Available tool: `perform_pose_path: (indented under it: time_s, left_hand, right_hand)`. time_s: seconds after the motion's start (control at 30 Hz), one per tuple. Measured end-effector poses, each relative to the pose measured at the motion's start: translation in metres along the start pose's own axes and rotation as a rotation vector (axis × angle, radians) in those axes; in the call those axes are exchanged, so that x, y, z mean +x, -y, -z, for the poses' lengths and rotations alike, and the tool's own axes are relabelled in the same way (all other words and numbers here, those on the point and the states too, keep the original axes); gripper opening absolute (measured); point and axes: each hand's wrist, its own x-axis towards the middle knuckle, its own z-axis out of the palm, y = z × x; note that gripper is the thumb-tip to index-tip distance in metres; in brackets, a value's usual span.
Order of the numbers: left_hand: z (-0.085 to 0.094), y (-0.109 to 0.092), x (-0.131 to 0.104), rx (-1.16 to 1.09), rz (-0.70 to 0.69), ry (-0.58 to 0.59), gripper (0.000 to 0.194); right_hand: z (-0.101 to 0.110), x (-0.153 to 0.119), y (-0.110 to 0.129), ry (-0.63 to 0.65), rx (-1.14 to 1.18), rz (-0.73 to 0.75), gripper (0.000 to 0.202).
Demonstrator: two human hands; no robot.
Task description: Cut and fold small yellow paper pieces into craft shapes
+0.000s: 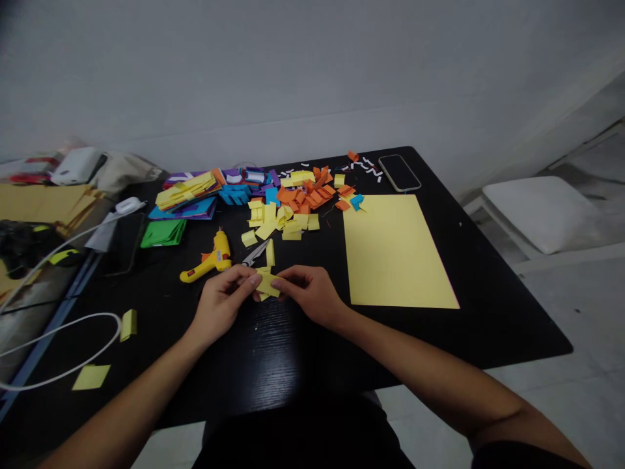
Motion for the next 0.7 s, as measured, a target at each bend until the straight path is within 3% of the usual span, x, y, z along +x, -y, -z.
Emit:
perform_pose_path:
  time_s: [0.2, 0.4, 0.6, 0.7]
  left_hand:
    - [-0.0014, -0.0003, -0.0005, -0.001, 0.001, 0.029, 0.022]
    - [-0.0016, 0.0005, -0.0031, 0.051, -0.034, -0.022, 0.025]
    - [-0.0014, -0.0013, -0.0067, 0.166, -0.134, -0.035, 0.031]
    - [-0.0014, 0.0018, -0.0062, 0.191, -0.105, -0.001, 0.035]
  right_hand:
    - [-0.001, -0.003, 0.0017, -0.006, -0.045, 0.015, 0.026]
    - [-0.0012, -0.0046, 0.0028, -0.015, -0.122, 0.043, 0.024]
    - [-0.0025, -0.0065, 0.0042, 0.011, -0.099, 0.036, 0.028]
    - [-0.0024, -0.0058, 0.0049, 0.003, -0.071, 0.002, 0.03]
